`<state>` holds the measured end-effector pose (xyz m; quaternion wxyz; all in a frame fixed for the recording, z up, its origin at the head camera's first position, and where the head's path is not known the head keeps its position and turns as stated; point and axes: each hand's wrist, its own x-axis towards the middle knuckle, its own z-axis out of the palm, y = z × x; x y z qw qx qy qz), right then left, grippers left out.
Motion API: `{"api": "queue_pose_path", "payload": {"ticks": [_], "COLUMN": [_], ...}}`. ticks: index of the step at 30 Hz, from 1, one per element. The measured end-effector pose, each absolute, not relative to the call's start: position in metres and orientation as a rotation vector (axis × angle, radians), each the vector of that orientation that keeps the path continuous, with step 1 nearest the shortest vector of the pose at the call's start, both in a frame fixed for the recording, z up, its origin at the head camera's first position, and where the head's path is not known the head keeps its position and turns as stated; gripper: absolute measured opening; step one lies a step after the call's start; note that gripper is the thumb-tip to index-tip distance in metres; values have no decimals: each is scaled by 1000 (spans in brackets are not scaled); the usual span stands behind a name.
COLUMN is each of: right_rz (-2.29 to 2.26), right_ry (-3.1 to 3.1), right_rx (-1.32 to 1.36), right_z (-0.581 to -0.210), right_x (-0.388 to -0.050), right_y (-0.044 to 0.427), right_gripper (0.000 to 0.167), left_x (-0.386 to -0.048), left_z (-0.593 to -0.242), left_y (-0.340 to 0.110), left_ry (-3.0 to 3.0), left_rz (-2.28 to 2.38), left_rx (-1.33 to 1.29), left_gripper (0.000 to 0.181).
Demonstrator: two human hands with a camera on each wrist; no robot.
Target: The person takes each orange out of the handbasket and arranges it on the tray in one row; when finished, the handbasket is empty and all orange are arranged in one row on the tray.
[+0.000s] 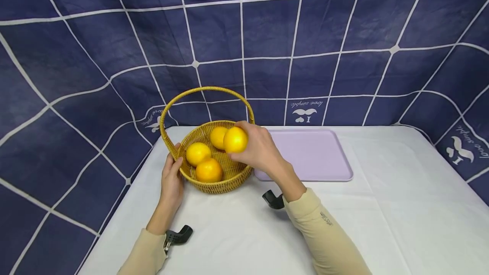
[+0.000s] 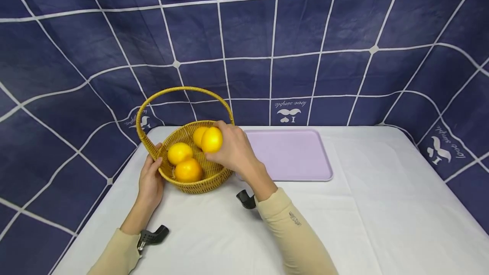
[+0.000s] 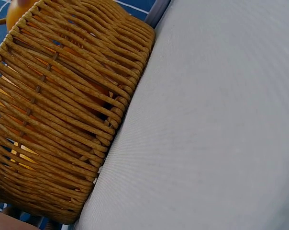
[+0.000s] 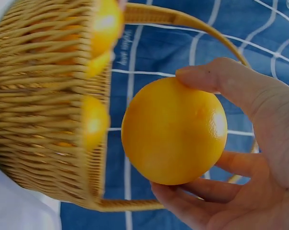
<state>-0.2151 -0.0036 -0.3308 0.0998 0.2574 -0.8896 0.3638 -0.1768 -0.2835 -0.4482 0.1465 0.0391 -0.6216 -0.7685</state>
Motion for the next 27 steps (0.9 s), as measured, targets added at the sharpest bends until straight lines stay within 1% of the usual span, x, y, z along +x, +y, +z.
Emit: {"api": "queue_pose_path", "payload": {"ticks": [6,13,19,27], "right_rz": [1133,1247,1310,1375], "right_ry": [-2568,-2487,-2441,-2402], "right_rx": [681,646,607,510], "right_z": [-310,-300,-297,-304], "right_x": [-210,-208,-214,-229], "right_y": [12,28,42,55], "right_gripper": [72,73,74,73], "left_x": [-179,-178,-177,-178], "left_z": [-448,-448,-446,-447], "left_y": [-283,-284,-284,-284], "left_ry": [-1763,-1757,-1770,-1785], "left_rz": [-2224,-2238,-2239,-2256], "left_rx": [104,110,139,146], "left_gripper": [52,54,53,53]}}
